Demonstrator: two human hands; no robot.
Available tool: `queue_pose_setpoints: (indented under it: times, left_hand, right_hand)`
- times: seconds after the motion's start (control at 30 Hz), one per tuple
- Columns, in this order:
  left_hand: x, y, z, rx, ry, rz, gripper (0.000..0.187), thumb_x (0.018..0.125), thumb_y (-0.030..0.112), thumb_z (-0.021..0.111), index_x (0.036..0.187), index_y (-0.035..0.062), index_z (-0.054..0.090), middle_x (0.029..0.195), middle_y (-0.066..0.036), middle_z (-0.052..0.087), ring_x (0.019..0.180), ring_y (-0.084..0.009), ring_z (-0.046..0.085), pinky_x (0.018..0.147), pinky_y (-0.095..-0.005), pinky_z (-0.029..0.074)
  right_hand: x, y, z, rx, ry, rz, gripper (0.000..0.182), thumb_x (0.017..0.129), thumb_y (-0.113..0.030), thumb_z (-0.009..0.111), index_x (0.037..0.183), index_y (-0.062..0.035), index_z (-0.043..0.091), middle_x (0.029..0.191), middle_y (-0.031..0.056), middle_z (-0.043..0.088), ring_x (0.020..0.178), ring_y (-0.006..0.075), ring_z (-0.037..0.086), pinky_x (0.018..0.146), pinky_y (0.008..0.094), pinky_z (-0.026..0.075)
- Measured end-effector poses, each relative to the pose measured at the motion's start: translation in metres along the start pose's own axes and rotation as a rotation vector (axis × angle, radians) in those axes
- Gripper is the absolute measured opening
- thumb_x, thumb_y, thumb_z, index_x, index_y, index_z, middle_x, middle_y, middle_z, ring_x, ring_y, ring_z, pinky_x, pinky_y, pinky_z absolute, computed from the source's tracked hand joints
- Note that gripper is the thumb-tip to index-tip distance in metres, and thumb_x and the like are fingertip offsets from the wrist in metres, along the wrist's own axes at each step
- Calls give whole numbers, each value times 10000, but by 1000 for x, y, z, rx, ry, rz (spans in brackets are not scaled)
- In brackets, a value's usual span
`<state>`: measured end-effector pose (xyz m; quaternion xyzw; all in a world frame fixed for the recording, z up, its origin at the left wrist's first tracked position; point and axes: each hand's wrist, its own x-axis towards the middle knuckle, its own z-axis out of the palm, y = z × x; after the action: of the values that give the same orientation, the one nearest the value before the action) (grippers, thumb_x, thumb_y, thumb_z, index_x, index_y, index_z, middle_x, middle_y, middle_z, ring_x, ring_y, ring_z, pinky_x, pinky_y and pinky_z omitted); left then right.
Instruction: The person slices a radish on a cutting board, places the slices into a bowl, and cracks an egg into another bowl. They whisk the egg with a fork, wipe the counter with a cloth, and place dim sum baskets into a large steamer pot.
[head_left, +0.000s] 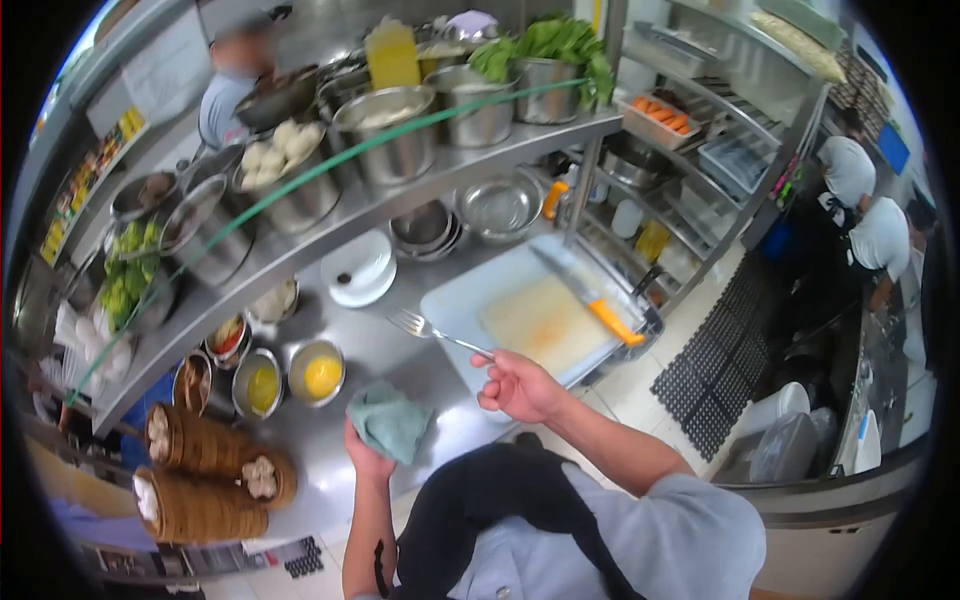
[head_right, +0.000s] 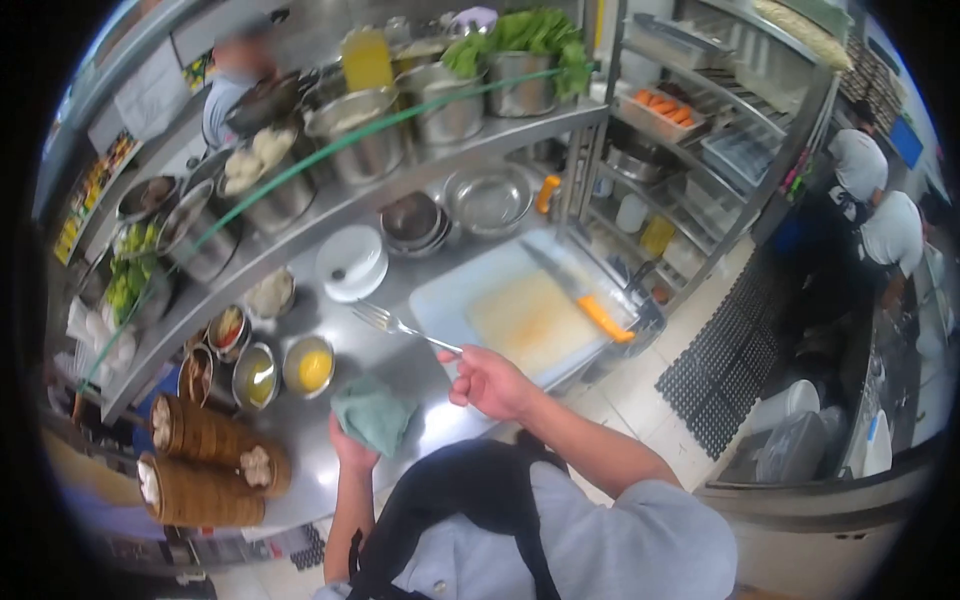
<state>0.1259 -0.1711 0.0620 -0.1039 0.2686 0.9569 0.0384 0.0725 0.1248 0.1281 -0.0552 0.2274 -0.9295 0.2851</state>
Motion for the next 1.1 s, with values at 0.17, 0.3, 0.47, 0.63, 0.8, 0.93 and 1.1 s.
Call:
queue_pose_setpoints:
  times: [0.17, 0.3, 0.47, 0.63, 0.8, 0.93, 1.1]
  left_hand:
    - [8, -11, -12, 112, 16, -49, 546, 1038, 467, 386, 1370, 61, 540, 1326, -148, 610, 1221, -353, 590, 1053, -497, 475]
    - [28, -28, 1, 363, 22, -135, 519, 1029, 452, 442, 1337, 50, 559, 1278, -150, 634, 1153, -341, 628, 996, -485, 514]
    - [53, -33, 11, 1809, -31, -31, 502, 963, 362, 602, 1287, -20, 569, 1233, -227, 639, 1106, -372, 642, 965, -458, 530]
    - [81, -18, 7, 2238, -180, -5, 815, 944, 595, 563, 1438, -47, 475, 1447, -276, 506, 1351, -419, 474, 1154, -448, 354]
    - [93, -52, -27, 2462, 81, 366, 597, 932, 322, 629, 1318, -120, 519, 1298, -329, 585, 1197, -474, 574, 1030, -470, 474]
    - [72, -79, 24, 2377, 309, 218, 619, 930, 324, 616, 1367, -97, 497, 1346, -329, 556, 1240, -477, 548, 1060, -483, 446]
    - [63, -88, 50, 919, 576, 189, 456, 963, 295, 574, 1282, -31, 571, 1194, -198, 680, 1107, -334, 656, 993, -454, 514]
  right_hand:
    - [-19, -35, -3, -71, 66, -112, 261, 1033, -221, 535, 1199, -41, 625, 792, -39, 646, 660, 136, 606, 650, 348, 472]
    - [-32, -61, -1, -5, 193, -306, 292, 1037, -237, 524, 1212, -23, 618, 740, -46, 582, 650, 136, 595, 645, 335, 474]
    - [-124, -116, -13, 19, 392, -694, 301, 1046, -267, 492, 1167, -22, 617, 744, -30, 557, 676, 134, 596, 627, 321, 474]
    - [-217, -177, -92, -72, 919, -945, 319, 1013, -254, 466, 1100, -3, 641, 681, -47, 417, 596, 141, 477, 604, 324, 464]
    - [-262, -212, -180, -357, 1212, -913, 288, 979, -234, 505, 1053, 6, 648, 766, -1, 490, 594, 96, 456, 551, 290, 450]
    - [-257, -205, -211, -343, 996, -643, 301, 993, -224, 475, 1037, 24, 641, 805, 35, 524, 598, 101, 468, 564, 291, 463]
    - [-208, -210, -164, -501, 686, -463, 296, 1027, -191, 441, 1092, 44, 609, 757, 13, 521, 608, 115, 501, 587, 316, 471]
